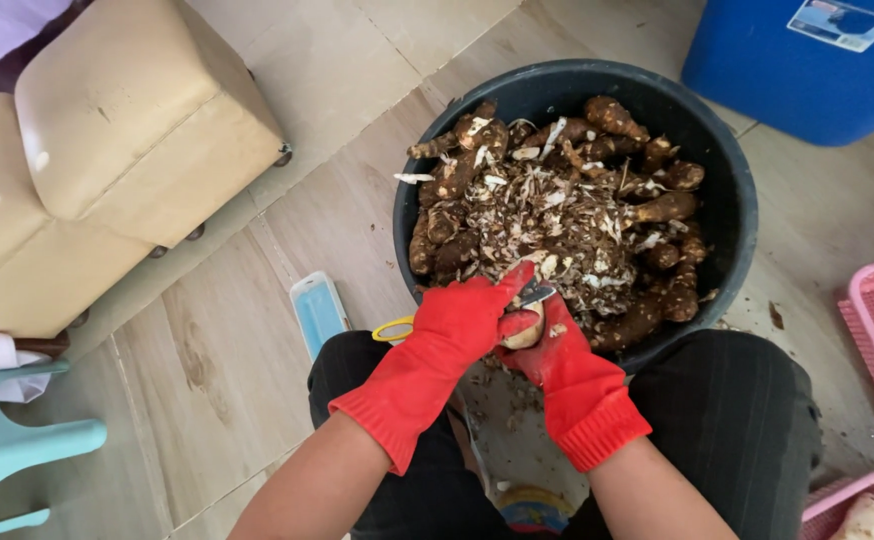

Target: The person sits on the floor and uses a peeler to remove the skin from yams. They hold the yam in one hand and the peeler in the other, scraping off the outer layer into a large black bowl filled with yams and peels.

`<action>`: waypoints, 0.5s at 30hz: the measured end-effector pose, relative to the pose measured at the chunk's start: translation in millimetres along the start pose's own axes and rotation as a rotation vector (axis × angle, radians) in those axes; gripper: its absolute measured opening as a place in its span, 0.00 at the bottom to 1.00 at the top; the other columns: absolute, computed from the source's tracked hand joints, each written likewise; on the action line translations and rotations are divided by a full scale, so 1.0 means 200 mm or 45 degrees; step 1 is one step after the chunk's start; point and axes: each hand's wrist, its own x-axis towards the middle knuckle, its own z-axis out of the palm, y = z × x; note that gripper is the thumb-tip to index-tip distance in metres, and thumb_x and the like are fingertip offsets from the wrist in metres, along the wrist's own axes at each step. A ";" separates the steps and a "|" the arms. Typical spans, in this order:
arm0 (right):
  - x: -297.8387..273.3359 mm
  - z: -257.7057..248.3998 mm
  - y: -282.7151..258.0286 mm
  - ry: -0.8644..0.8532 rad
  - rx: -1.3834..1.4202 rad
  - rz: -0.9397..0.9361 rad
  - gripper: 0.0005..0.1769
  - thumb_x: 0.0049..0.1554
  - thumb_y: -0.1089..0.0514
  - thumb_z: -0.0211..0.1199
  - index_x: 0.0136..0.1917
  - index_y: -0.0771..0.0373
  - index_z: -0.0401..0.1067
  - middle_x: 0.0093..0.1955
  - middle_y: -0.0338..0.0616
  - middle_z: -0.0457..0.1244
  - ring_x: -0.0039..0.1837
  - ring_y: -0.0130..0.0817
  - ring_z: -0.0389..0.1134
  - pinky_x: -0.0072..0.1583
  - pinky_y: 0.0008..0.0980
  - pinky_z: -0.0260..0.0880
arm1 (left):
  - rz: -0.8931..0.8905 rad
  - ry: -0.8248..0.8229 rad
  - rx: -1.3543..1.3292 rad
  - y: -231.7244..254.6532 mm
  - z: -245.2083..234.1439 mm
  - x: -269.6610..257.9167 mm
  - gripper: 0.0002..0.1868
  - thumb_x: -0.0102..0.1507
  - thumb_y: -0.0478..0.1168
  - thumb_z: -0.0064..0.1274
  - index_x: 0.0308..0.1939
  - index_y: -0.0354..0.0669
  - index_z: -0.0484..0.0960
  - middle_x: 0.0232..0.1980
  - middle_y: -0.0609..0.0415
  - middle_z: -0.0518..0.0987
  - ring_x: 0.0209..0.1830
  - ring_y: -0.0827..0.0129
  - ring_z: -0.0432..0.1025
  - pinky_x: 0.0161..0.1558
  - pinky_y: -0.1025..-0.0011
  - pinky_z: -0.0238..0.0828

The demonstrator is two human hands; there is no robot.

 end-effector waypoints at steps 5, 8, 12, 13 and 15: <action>-0.08 0.05 0.00 0.023 -0.026 0.021 0.26 0.61 0.33 0.60 0.62 0.52 0.69 0.45 0.41 0.68 0.55 0.42 0.71 0.70 0.56 0.59 | -0.038 0.063 -0.074 0.04 0.00 -0.02 0.35 0.66 0.69 0.30 0.78 0.77 0.53 0.49 0.45 0.80 0.52 0.37 0.75 0.55 0.47 0.73; -0.09 0.06 0.00 0.029 0.009 0.013 0.26 0.60 0.34 0.61 0.62 0.51 0.69 0.50 0.41 0.68 0.58 0.43 0.70 0.69 0.56 0.62 | -0.036 0.053 -0.126 0.06 0.06 -0.02 0.33 0.66 0.70 0.29 0.76 0.83 0.53 0.48 0.49 0.82 0.53 0.40 0.76 0.58 0.49 0.73; -0.10 0.07 -0.02 0.045 0.096 -0.008 0.25 0.57 0.36 0.62 0.63 0.48 0.70 0.60 0.39 0.68 0.64 0.46 0.68 0.67 0.57 0.66 | -0.221 0.210 -0.592 0.04 0.04 -0.02 0.28 0.66 0.69 0.33 0.69 0.84 0.67 0.53 0.59 0.84 0.57 0.51 0.76 0.59 0.53 0.74; -0.11 0.09 -0.04 0.038 0.097 -0.019 0.25 0.57 0.36 0.62 0.63 0.48 0.70 0.60 0.39 0.68 0.64 0.46 0.68 0.67 0.57 0.66 | -0.210 0.217 -0.589 0.04 -0.02 -0.04 0.28 0.66 0.69 0.33 0.69 0.84 0.67 0.53 0.59 0.84 0.57 0.51 0.76 0.59 0.53 0.74; -0.12 0.09 -0.06 0.051 0.152 -0.036 0.26 0.56 0.37 0.63 0.63 0.46 0.70 0.67 0.39 0.67 0.67 0.47 0.68 0.66 0.58 0.69 | -0.491 0.512 -1.439 0.04 -0.12 -0.08 0.26 0.69 0.59 0.39 0.69 0.61 0.73 0.22 0.45 0.80 0.13 0.58 0.74 0.18 0.69 0.78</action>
